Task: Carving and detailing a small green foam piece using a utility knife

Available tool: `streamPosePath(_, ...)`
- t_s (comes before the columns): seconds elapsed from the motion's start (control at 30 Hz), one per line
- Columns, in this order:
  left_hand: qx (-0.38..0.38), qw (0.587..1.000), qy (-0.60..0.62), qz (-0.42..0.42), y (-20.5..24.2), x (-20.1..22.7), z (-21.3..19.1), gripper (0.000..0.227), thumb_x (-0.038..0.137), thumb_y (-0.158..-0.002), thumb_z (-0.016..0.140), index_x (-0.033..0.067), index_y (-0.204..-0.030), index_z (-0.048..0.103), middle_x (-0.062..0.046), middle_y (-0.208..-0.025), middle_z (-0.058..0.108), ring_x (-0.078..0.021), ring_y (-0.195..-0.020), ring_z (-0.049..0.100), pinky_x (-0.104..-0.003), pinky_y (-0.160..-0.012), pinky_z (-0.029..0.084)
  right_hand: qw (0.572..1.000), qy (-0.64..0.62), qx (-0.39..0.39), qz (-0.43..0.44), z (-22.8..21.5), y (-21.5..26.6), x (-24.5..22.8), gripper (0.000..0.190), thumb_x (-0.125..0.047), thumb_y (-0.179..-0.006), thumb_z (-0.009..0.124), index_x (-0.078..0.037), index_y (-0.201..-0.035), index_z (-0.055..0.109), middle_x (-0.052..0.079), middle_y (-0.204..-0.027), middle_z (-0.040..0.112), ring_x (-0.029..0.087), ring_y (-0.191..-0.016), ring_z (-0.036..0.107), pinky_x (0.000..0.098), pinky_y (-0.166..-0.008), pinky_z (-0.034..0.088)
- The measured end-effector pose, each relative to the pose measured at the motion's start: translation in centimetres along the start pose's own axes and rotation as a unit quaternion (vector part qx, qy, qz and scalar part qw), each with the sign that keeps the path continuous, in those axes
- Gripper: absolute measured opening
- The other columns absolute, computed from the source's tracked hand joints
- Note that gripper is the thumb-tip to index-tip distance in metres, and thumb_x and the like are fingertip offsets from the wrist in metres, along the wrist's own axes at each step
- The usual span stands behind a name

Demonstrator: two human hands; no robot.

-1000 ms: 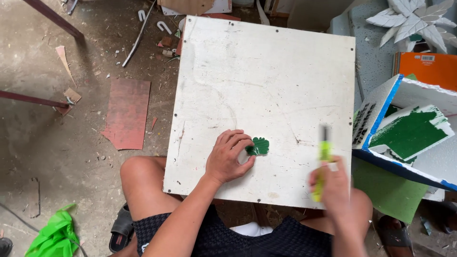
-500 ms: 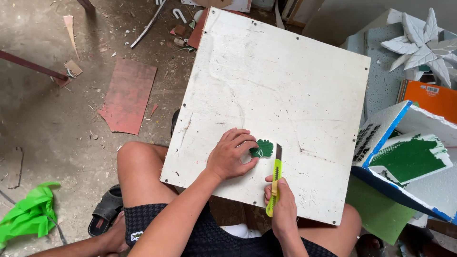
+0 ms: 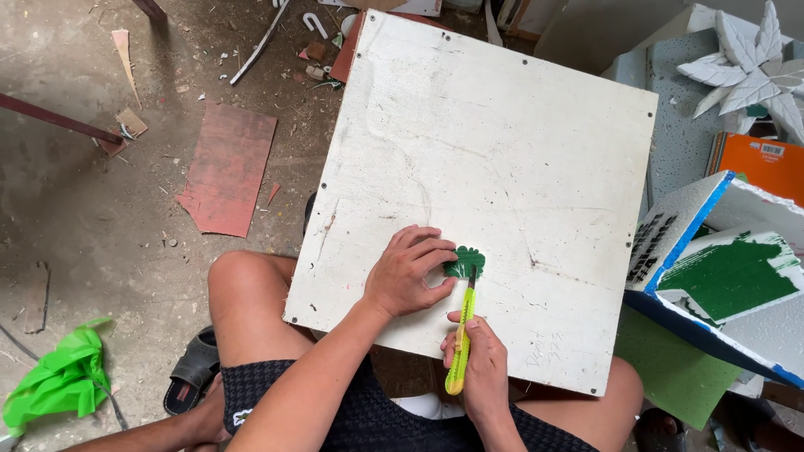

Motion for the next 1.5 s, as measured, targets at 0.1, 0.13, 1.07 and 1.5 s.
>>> streamPosePath(0.1,0.0,1.0,0.0,-0.008,0.0,-0.1,0.1,0.024,0.029,-0.084,0.078,0.0138,-0.101,0.072,0.003,-0.113,0.073,-0.0266,-0.118,0.062,-0.046,-0.106,0.046,1.0,-0.009,-0.005,0.004,0.3,-0.2,0.1,0.044,-0.029,-0.105,0.042,0.002,-0.112,0.071,0.018,-0.066,0.061,0.019,-0.051,0.051,0.0312,-0.058,0.04)
streamPosePath(0.13,0.001,1.0,-0.001,-0.007,0.0,-0.1,0.1,0.024,0.03,-0.084,0.078,0.0141,-0.101,0.072,0.003,-0.113,0.073,-0.0265,-0.118,0.062,-0.045,-0.106,0.046,1.0,-0.007,0.001,0.007,0.3,-0.2,0.1,0.043,-0.028,-0.105,0.041,0.003,-0.111,0.071,0.019,-0.067,0.061,0.02,-0.052,0.051,0.0314,-0.058,0.041)
streamPosePath(1.07,-0.008,0.999,-0.04,-0.016,-0.1,-0.1,0.2,0.041,0.036,-0.082,0.076,0.0115,-0.114,0.069,-0.003,-0.117,0.066,-0.0257,-0.117,0.061,-0.045,-0.107,0.045,0.999,0.032,0.006,0.003,0.4,-0.7,0.6,0.044,-0.03,-0.105,0.04,0.0,-0.112,0.071,0.017,-0.063,0.06,0.018,-0.051,0.054,0.0302,-0.056,0.042)
streamPosePath(1.5,-0.002,0.999,-0.043,-0.015,-0.2,0.0,0.1,0.041,0.035,-0.081,0.077,0.0112,-0.113,0.07,-0.004,-0.116,0.066,-0.0258,-0.115,0.062,-0.045,-0.106,0.045,0.999,0.019,-0.002,0.027,0.7,-0.7,-0.1,0.037,-0.031,-0.105,0.043,-0.002,-0.105,0.067,0.018,-0.051,0.058,0.023,-0.062,0.061,0.033,-0.064,0.047)
Point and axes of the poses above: each hand's wrist, its own y-axis away from the middle knuckle, its own z-axis out of the palm, x = y × z, the point moved 2 cm from there along -y, towards the middle knuckle
